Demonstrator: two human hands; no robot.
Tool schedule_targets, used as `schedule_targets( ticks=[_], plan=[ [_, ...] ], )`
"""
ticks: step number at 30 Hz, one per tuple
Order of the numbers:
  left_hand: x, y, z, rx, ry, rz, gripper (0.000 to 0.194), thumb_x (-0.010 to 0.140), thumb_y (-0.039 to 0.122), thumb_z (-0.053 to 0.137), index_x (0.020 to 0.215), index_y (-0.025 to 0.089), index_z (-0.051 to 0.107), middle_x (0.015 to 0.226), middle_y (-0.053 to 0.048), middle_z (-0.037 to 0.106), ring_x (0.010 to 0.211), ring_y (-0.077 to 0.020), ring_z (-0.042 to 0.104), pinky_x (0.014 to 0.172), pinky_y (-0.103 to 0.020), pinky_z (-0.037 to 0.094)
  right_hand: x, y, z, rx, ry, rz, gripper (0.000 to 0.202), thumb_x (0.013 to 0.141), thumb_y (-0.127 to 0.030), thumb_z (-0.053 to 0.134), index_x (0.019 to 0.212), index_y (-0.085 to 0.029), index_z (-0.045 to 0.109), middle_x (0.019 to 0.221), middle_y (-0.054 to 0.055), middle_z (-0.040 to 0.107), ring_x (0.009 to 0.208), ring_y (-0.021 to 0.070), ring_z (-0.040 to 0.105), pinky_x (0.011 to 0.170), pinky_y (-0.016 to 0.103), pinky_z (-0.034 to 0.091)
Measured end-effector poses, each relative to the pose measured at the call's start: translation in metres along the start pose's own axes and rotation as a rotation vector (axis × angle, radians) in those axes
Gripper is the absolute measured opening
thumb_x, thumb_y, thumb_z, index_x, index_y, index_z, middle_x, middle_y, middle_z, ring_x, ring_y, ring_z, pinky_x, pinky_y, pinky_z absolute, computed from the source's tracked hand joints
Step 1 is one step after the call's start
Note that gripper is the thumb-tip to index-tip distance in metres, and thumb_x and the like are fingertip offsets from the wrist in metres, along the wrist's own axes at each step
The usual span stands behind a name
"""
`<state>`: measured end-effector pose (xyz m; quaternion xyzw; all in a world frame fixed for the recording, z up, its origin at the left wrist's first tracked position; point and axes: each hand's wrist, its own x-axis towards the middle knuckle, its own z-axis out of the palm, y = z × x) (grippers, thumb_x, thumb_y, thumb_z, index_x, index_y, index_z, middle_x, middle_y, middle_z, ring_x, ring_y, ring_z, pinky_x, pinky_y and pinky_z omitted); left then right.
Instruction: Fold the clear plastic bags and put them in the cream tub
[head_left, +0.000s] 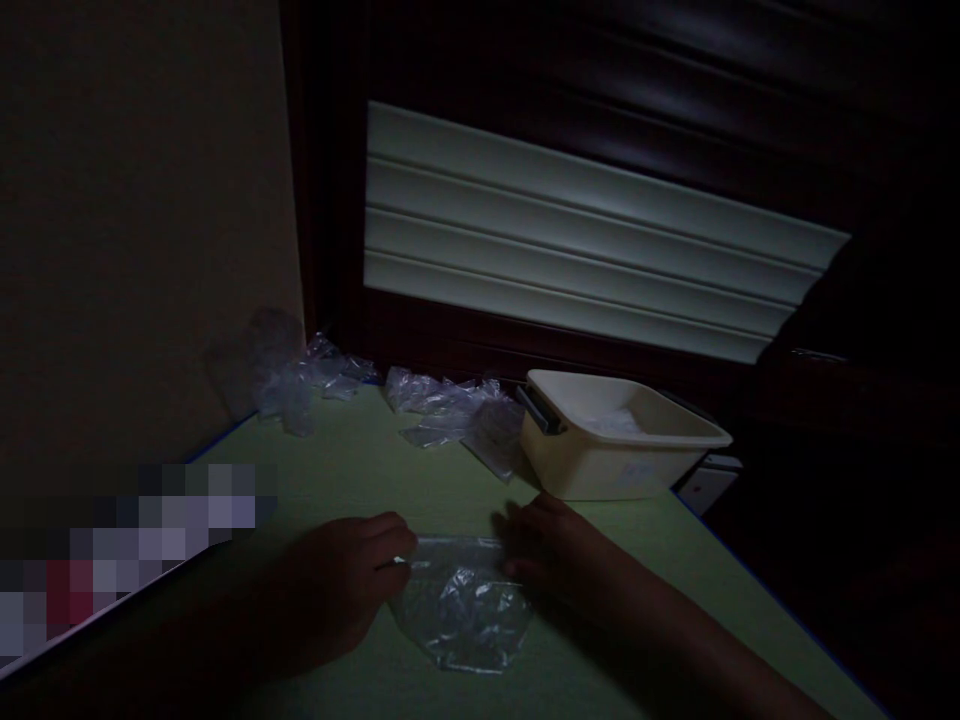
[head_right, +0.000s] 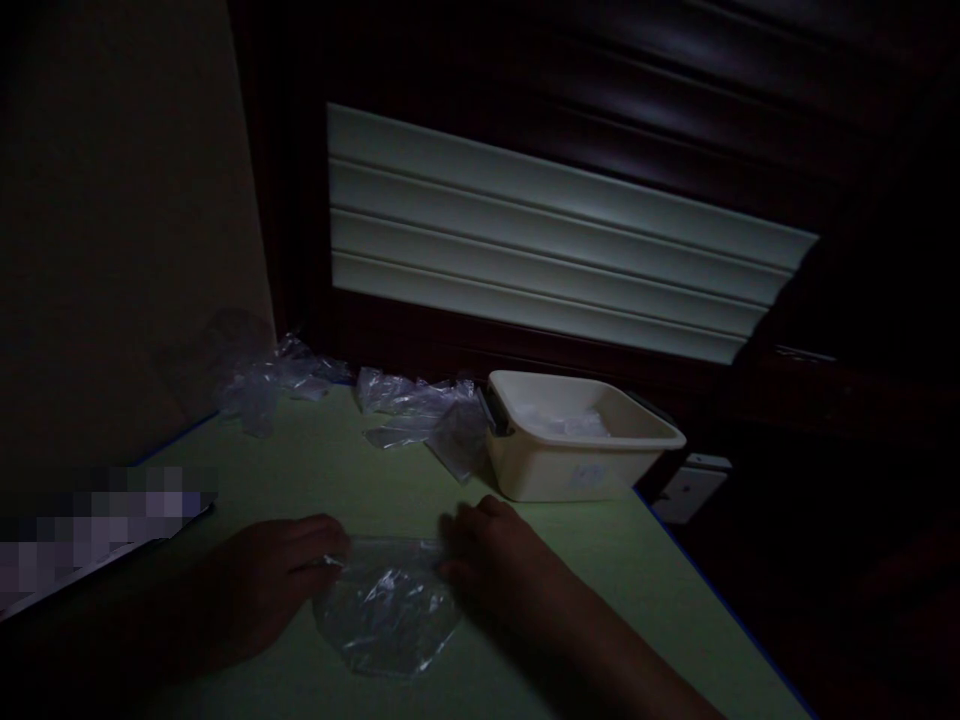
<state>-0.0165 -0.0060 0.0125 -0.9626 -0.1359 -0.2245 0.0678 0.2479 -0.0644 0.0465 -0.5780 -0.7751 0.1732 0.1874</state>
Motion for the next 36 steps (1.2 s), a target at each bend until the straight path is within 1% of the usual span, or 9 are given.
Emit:
schedule_targets(
  ticks=[6,11,15,20,24,26,29,31,36],
  plan=[
    [0.009,0.005,-0.008,-0.082,0.099,-0.108,0.034,0.08,0.002,0.043,0.108,0.014,0.056,0.103,-0.01,0.063,0.094,-0.0224,0.058,0.08,-0.035,0.051,-0.001,0.004,0.011,0.093,0.041,0.07,0.011,0.073,-0.013,0.064,0.078,-0.017,0.056,0.084,0.005,0.059,0.075,0.017,0.056,0.066,0.028,0.044],
    [0.005,0.003,-0.003,-0.22,0.121,-0.359,0.046,0.079,0.018,0.057,0.123,0.018,0.045,0.116,-0.01,0.057,0.105,-0.0244,0.054,0.088,-0.038,0.047,-0.003,-0.001,0.015,0.261,0.102,-0.008,0.014,0.076,-0.007,0.053,0.086,-0.018,0.051,0.081,0.003,0.061,0.071,0.0157,0.057,0.061,0.026,0.044],
    [0.002,-0.004,0.004,-0.341,0.122,-0.412,0.044,0.074,0.016,0.06,0.116,0.018,0.05,0.098,-0.005,0.059,0.093,-0.021,0.056,0.083,-0.035,0.047,-0.004,-0.002,0.018,0.268,0.233,-0.117,0.011,0.08,-0.012,0.049,0.087,-0.019,0.052,0.085,0.005,0.061,0.077,0.0175,0.058,0.067,0.03,0.047],
    [0.005,-0.011,0.004,-0.392,0.092,-0.381,0.01,0.075,0.02,0.061,0.084,0.017,0.058,0.08,-0.001,0.054,0.078,-0.0181,0.054,0.07,-0.03,0.043,-0.004,0.0,0.019,0.301,0.337,-0.185,0.008,0.082,-0.015,0.05,0.085,-0.02,0.055,0.081,0.003,0.06,0.075,0.017,0.058,0.067,0.029,0.048],
    [0.006,-0.013,0.002,-0.436,0.093,-0.365,0.006,0.075,0.017,0.061,0.072,0.017,0.056,0.078,0.0,0.053,0.076,-0.0158,0.052,0.068,-0.026,0.041,-0.005,0.002,0.017,0.346,0.386,-0.158,0.007,0.082,-0.019,0.053,0.087,-0.021,0.057,0.085,0.004,0.061,0.08,0.0188,0.059,0.071,0.031,0.049],
    [0.005,-0.014,0.004,-0.456,0.114,-0.355,0.009,0.076,0.015,0.059,0.068,0.017,0.055,0.078,0.0,0.052,0.075,-0.0147,0.052,0.067,-0.025,0.04,-0.005,0.003,0.017,0.403,0.366,-0.107,0.016,0.079,-0.02,0.057,0.095,-0.021,0.056,0.091,0.005,0.062,0.086,0.0198,0.06,0.075,0.033,0.049],
    [0.005,-0.015,0.008,-0.482,0.176,-0.34,0.012,0.078,0.014,0.054,0.067,0.017,0.052,0.076,0.0,0.053,0.073,-0.0142,0.051,0.066,-0.025,0.039,-0.003,0.006,0.021,0.524,0.248,-0.031,0.036,0.075,-0.021,0.062,0.11,-0.021,0.051,0.096,0.006,0.063,0.085,0.019,0.062,0.073,0.032,0.051],
    [0.005,-0.015,0.009,-0.484,0.198,-0.343,0.012,0.079,0.015,0.052,0.068,0.018,0.05,0.075,0.0,0.053,0.072,-0.0144,0.051,0.065,-0.025,0.039,-0.002,0.008,0.024,0.551,0.191,-0.017,0.035,0.077,-0.02,0.06,0.111,-0.02,0.052,0.095,0.006,0.064,0.083,0.018,0.062,0.072,0.031,0.051],
    [0.006,-0.012,0.005,-0.464,0.13,-0.379,0.01,0.078,0.019,0.057,0.07,0.017,0.051,0.074,0.0,0.053,0.073,-0.0161,0.051,0.065,-0.026,0.039,-0.001,0.006,0.023,0.513,0.139,-0.002,0.023,0.08,-0.018,0.056,0.103,-0.018,0.059,0.105,0.008,0.067,0.08,0.0169,0.062,0.07,0.03,0.051]
  ],
)
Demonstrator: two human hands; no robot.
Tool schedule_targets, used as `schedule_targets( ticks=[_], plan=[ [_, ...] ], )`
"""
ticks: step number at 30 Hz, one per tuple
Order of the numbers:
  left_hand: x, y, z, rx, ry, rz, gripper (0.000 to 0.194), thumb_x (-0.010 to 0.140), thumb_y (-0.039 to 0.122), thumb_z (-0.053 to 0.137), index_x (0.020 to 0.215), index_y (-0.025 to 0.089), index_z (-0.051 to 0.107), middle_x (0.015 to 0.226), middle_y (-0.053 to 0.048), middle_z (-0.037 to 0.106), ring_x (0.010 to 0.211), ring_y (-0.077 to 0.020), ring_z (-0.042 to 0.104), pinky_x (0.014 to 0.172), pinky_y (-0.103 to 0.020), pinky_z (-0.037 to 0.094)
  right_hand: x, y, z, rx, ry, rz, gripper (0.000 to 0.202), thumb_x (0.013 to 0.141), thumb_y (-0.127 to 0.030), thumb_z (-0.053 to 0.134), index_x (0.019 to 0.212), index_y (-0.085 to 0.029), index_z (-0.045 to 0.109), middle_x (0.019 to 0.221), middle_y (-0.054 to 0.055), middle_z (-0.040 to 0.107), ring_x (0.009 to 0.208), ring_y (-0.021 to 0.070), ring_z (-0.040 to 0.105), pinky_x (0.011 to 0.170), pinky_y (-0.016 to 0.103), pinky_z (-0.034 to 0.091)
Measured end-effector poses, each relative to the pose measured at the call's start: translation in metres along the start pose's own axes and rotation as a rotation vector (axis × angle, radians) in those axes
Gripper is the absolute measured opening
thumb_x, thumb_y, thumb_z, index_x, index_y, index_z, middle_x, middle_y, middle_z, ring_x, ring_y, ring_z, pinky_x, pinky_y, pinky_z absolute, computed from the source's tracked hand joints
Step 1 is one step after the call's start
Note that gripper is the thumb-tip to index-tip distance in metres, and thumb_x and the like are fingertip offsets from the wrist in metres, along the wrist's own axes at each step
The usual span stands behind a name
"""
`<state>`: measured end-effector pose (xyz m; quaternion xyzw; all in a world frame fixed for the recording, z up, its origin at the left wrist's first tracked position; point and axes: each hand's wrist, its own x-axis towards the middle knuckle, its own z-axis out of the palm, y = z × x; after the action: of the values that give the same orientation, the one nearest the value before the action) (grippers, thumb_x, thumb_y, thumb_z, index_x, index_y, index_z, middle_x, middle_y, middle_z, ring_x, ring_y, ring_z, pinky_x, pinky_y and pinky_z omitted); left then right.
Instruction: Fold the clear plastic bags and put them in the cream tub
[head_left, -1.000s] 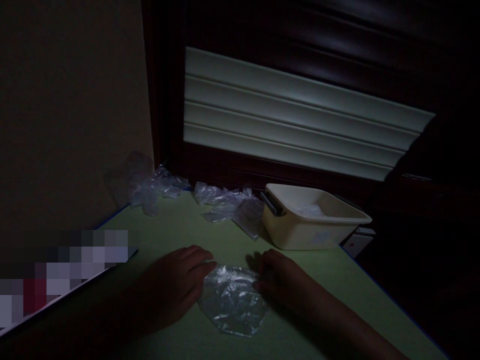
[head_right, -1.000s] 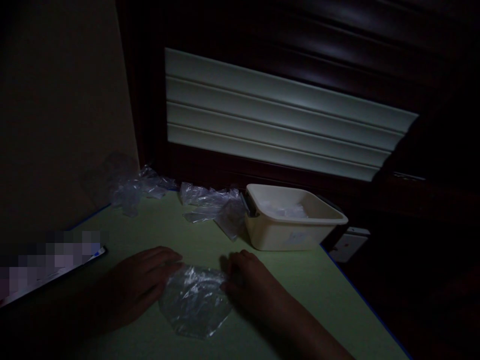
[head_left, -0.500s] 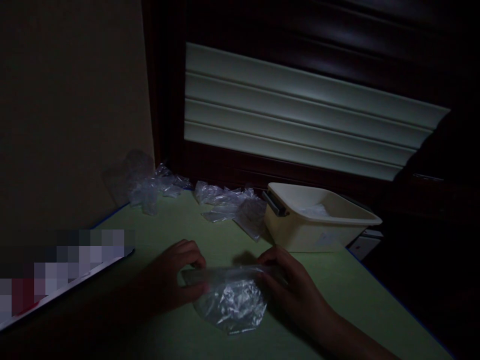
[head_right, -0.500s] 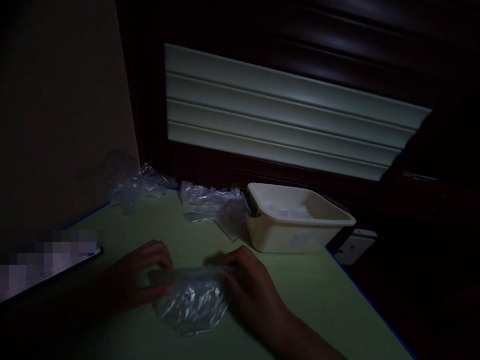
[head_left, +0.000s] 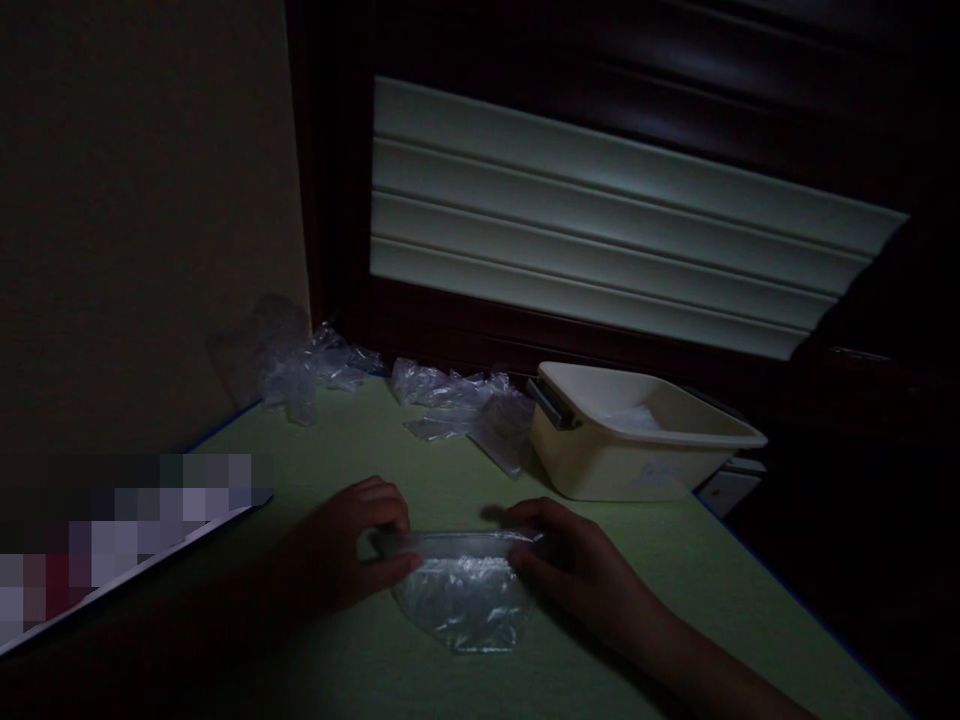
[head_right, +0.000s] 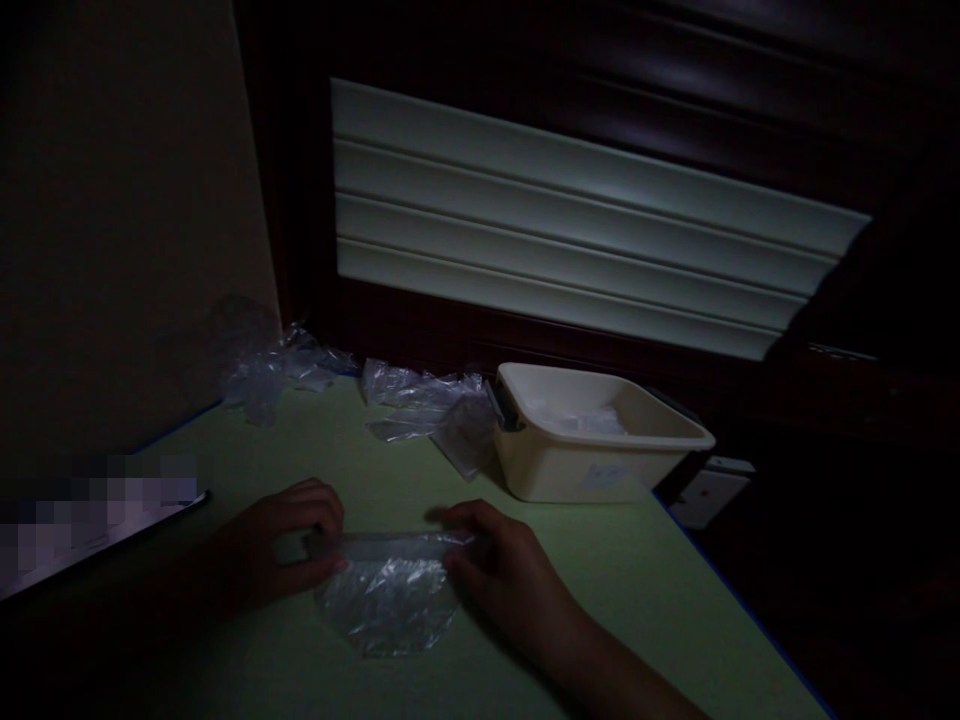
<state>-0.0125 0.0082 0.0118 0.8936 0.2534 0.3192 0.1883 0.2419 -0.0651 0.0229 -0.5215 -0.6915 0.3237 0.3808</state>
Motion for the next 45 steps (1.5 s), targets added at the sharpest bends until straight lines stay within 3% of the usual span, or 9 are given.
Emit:
schedule_targets(
  ticks=[9,13,20,24,28,34,38,42,45],
  plan=[
    [0.0,-0.001,0.002,-0.009,-0.003,0.083,0.007,0.073,0.019,0.06,0.067,0.018,0.056,0.07,0.001,0.053,0.07,-0.0154,0.05,0.065,-0.027,0.037,-0.001,0.001,-0.001,0.005,0.029,0.003,0.017,0.08,-0.019,0.058,0.096,-0.017,0.062,0.092,0.006,0.069,0.072,0.0165,0.063,0.064,0.03,0.052],
    [0.0,-0.002,0.003,-0.033,-0.007,0.108,0.01,0.076,0.016,0.056,0.066,0.018,0.053,0.068,0.001,0.054,0.07,-0.0151,0.05,0.065,-0.026,0.037,-0.002,-0.001,-0.001,-0.023,0.029,-0.04,0.015,0.08,-0.018,0.058,0.095,-0.018,0.061,0.095,0.006,0.068,0.082,0.0182,0.064,0.072,0.033,0.053],
    [0.001,0.009,-0.002,0.033,-0.053,0.138,0.011,0.079,0.01,0.051,0.074,0.018,0.056,0.072,-0.001,0.058,0.074,-0.016,0.052,0.068,-0.028,0.039,-0.013,-0.018,-0.007,-0.343,0.004,-0.228,0.026,0.085,-0.021,0.052,0.111,-0.021,0.058,0.101,0.008,0.065,0.094,0.0212,0.06,0.084,0.038,0.047],
    [0.002,0.014,-0.003,0.144,-0.164,0.247,0.022,0.076,0.003,0.051,0.085,0.02,0.06,0.081,0.0,0.063,0.079,-0.0169,0.054,0.073,-0.029,0.039,-0.017,-0.025,-0.009,-0.44,-0.037,-0.322,0.018,0.087,-0.028,0.049,0.094,-0.018,0.063,0.091,0.008,0.065,0.087,0.0218,0.059,0.078,0.037,0.047],
    [0.0,0.017,-0.002,0.254,-0.153,0.375,0.023,0.076,-0.001,0.051,0.084,0.02,0.058,0.084,0.0,0.066,0.08,-0.0177,0.054,0.072,-0.03,0.038,-0.017,-0.032,-0.007,-0.527,-0.072,-0.372,0.023,0.088,-0.029,0.045,0.083,-0.016,0.063,0.08,0.008,0.064,0.077,0.0218,0.058,0.071,0.038,0.048],
    [-0.002,0.022,-0.003,0.334,-0.139,0.44,0.018,0.087,0.003,0.048,0.084,0.017,0.058,0.088,-0.002,0.067,0.079,-0.0177,0.056,0.072,-0.03,0.04,-0.023,-0.039,0.004,-0.658,-0.106,-0.472,0.036,0.085,-0.027,0.052,0.116,-0.008,0.059,0.111,0.018,0.065,0.1,0.0268,0.062,0.084,0.039,0.053],
    [-0.004,0.024,-0.001,0.349,-0.155,0.481,0.017,0.09,0.004,0.048,0.088,0.017,0.059,0.092,-0.003,0.068,0.084,-0.0176,0.058,0.076,-0.029,0.042,-0.028,-0.022,0.016,-0.791,-0.205,-0.565,0.066,0.084,-0.045,0.058,0.135,-0.005,0.043,0.134,0.023,0.048,0.119,0.0339,0.051,0.092,0.042,0.05],
    [-0.002,0.028,-0.002,0.417,-0.157,0.492,0.018,0.09,0.003,0.048,0.088,0.016,0.061,0.09,-0.003,0.069,0.083,-0.0169,0.06,0.076,-0.027,0.043,-0.033,-0.002,0.025,-0.788,-0.218,-0.62,0.069,0.09,-0.022,0.052,0.148,-0.012,0.015,0.144,0.018,0.03,0.13,0.0283,0.036,0.1,0.036,0.043],
    [-0.001,0.031,-0.003,0.423,-0.163,0.527,0.02,0.093,0.006,0.045,0.087,0.015,0.061,0.09,-0.004,0.069,0.082,-0.0172,0.06,0.074,-0.027,0.043,-0.035,0.005,0.031,-0.801,-0.182,-0.631,0.06,0.092,-0.014,0.046,0.146,-0.012,0.021,0.141,0.015,0.037,0.126,0.0242,0.043,0.098,0.03,0.045]
  ],
)
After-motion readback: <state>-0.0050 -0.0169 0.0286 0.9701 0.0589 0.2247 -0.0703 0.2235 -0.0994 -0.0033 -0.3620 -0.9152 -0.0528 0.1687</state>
